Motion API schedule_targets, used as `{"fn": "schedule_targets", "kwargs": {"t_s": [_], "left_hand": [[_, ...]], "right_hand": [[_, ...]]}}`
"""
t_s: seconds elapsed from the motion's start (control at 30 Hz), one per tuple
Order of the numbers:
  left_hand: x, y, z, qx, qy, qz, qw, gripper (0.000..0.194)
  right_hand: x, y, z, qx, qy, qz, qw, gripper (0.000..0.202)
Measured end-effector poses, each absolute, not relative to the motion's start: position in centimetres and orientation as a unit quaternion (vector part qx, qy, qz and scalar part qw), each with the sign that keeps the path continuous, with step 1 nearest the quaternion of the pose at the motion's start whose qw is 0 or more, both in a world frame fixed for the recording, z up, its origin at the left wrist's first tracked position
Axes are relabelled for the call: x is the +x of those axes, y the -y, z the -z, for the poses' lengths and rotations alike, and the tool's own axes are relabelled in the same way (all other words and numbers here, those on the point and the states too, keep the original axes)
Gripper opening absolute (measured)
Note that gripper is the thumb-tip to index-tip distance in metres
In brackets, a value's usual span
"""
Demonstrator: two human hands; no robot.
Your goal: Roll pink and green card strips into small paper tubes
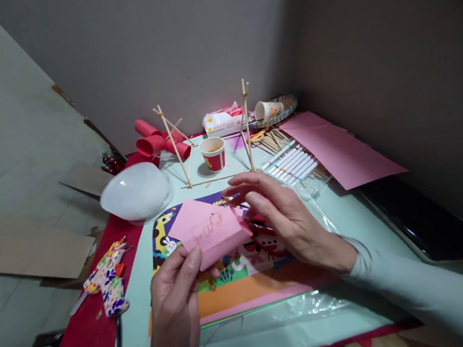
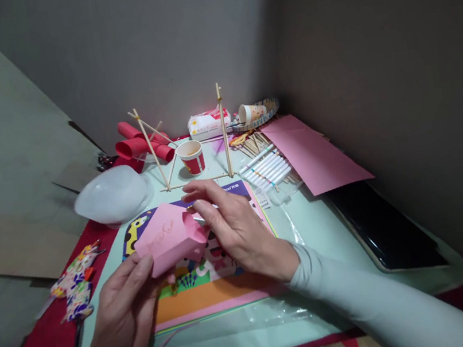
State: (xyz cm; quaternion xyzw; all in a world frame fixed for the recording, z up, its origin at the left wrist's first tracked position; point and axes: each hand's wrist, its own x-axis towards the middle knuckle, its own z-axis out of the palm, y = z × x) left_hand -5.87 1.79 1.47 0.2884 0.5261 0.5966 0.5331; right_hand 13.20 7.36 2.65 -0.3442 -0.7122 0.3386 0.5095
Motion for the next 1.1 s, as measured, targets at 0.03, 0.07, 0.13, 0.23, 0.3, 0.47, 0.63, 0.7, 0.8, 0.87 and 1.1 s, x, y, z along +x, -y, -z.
{"fn": "schedule_targets", "kwargs": {"t_s": [0.03,0.07,0.13,0.23,0.3,0.47,0.63,0.7,0.8,0.87,1.1], "left_hand": [[-6.0,-1.9,-1.5,0.272,-0.521,-0.598,0.544,0.031],[-6.2,-2.0,-1.5,0.261,-0.514,-0.599,0.556,0.031],[-6.4,-2.2,-1.6,0.248,-0.501,-0.602,0.57,0.029],[-6.7,-2.4,-1.8,0.222,-0.484,-0.608,0.59,0.03],[-6.9,-2.5,-1.8,0.187,-0.474,-0.605,0.612,0.029],[-7.3,-2.6,-1.6,0.133,-0.46,-0.583,0.656,0.016],[-7.3,-2.4,-1.6,0.156,-0.423,-0.569,0.688,0.025],[-7.3,-2.2,-1.4,0.192,-0.411,-0.585,0.672,0.036],[-7.4,-1.8,-0.9,0.239,-0.458,-0.611,0.6,0.045],[-7.6,-1.7,-0.7,0.274,-0.492,-0.605,0.562,0.045],[-7.5,-2.2,-0.9,0.299,-0.514,-0.595,0.541,0.04]], "right_hand": [[13.4,-7.5,-2.8,-0.34,0.714,-0.327,0.517,0.022],[13.6,-7.7,-3.0,-0.329,0.725,-0.303,0.524,0.019],[14.0,-7.8,-3.4,-0.283,0.769,-0.224,0.528,0.015],[14.1,-7.8,-4.1,-0.193,0.836,-0.121,0.5,0.021],[14.0,-7.7,-4.2,-0.154,0.863,-0.102,0.47,0.028],[13.4,-7.4,-3.2,-0.141,0.899,-0.075,0.407,0.023],[13.0,-7.1,-2.2,-0.156,0.885,-0.035,0.438,0.015],[12.9,-6.9,-2.3,-0.165,0.878,-0.036,0.448,0.016],[12.8,-6.6,-2.8,-0.196,0.86,-0.04,0.47,0.015],[12.7,-6.4,-3.3,-0.212,0.856,-0.053,0.469,0.012],[12.7,-6.3,-3.2,-0.247,0.839,-0.126,0.469,0.014]]}}
